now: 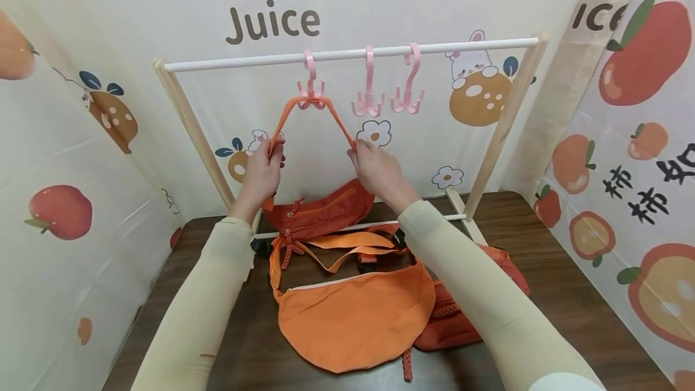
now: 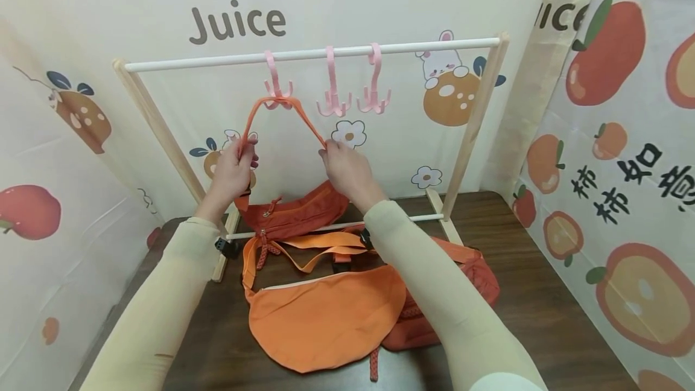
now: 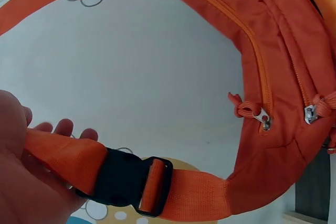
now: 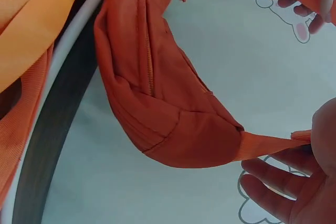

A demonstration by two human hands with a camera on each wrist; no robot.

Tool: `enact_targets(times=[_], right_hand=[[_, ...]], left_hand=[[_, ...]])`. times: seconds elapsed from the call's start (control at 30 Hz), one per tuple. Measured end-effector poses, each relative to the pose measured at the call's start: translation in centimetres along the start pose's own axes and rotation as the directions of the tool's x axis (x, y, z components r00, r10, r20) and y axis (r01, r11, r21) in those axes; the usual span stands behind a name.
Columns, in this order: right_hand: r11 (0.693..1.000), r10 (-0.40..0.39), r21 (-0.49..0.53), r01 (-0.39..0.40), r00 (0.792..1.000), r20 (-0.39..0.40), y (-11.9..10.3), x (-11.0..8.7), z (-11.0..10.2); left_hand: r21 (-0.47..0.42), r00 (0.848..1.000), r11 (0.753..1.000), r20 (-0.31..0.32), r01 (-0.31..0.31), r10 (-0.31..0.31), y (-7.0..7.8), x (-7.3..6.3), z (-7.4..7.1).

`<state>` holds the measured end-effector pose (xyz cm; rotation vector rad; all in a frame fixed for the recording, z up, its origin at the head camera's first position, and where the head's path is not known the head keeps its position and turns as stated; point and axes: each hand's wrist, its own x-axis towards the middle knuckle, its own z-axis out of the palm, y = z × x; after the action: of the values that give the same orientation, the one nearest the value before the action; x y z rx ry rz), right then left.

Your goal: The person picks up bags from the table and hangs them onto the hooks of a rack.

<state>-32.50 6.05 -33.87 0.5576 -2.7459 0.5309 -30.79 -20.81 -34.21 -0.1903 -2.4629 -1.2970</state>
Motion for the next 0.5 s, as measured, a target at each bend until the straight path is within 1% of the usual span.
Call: enact_targets(times=[0.17,0.33,0.5], right_hand=[[0.999,0.023,0.024,-0.024,1.0,0.016,0.3,-0.3,0.5],[0.998,0.046,0.047,-0.048,0.998,0.044,0.7,-0.7,0.8],[0.995,0.055,0.082,-0.06,0.996,0.063,1.2,-1.1,1.0]], left_hand=[[0.027,0.999,1.0,-0.039,-0.008,0.009,-0.2,-0.8,0.2],[0.013,0.998,1.0,-0.058,-0.005,0.006,-0.4,-1.6,0.4],[0.009,0.997,1.0,-0.078,-0.025,0.026,-0.7,-2.3,0.6]])
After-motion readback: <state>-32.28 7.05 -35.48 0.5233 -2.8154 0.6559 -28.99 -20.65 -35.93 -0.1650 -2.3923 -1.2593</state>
